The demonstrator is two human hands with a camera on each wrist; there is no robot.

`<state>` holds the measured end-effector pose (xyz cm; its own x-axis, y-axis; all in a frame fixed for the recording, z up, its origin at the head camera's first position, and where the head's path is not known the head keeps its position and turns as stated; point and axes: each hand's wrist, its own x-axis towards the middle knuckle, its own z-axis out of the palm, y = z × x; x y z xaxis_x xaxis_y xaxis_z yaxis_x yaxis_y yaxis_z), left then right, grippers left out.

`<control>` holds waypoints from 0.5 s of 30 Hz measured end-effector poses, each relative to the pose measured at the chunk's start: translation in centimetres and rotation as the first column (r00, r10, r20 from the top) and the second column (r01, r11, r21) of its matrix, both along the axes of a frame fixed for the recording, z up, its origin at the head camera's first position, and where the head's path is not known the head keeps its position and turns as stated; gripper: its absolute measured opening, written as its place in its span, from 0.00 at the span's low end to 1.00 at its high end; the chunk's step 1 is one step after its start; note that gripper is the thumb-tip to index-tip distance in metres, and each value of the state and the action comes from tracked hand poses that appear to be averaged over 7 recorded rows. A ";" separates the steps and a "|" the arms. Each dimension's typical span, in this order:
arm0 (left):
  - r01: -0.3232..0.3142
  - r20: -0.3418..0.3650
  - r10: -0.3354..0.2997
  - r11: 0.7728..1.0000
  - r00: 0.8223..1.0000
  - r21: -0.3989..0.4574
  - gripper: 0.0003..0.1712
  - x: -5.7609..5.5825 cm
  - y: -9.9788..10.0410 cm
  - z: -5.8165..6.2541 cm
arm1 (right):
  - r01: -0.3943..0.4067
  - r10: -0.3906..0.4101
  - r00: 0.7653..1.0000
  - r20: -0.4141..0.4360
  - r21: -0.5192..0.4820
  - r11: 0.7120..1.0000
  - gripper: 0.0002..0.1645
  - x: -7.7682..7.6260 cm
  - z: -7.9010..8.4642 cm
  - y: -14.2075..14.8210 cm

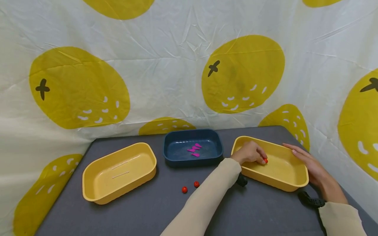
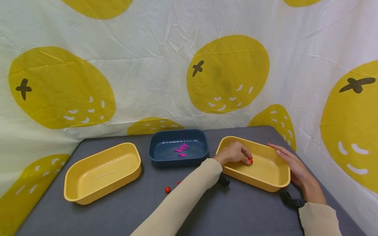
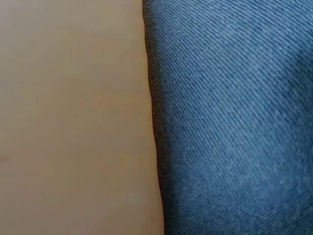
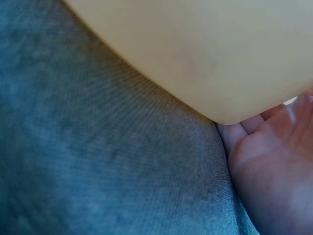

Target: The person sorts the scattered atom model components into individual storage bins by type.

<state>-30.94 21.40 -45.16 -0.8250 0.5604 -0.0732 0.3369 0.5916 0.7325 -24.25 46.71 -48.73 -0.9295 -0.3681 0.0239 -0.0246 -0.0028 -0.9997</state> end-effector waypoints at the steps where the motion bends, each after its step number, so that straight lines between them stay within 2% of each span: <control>1: 0.006 -0.005 -0.006 1.000 1.000 -0.008 0.07 0.0 0.0 0.0 | 0.000 0.000 1.000 0.001 -0.003 1.000 0.29 0.0 0.0 0.0; 8: 0.038 -0.074 -0.044 0.996 0.996 -0.081 0.07 -0.1 0.2 -0.5 | -0.012 0.012 1.000 0.004 -0.021 1.000 0.29 0.0 0.0 0.0; 15: 0.010 -0.065 -0.016 0.996 0.998 -0.090 0.09 0.1 0.4 -0.7 | -0.015 0.015 1.000 0.002 -0.025 1.000 0.28 0.0 0.0 0.0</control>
<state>-30.89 21.76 -45.84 -0.8226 0.5643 -0.0701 0.3900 0.6496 0.6526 -24.26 46.69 -48.73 -0.9239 -0.3813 0.0317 -0.0226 -0.0285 -0.9993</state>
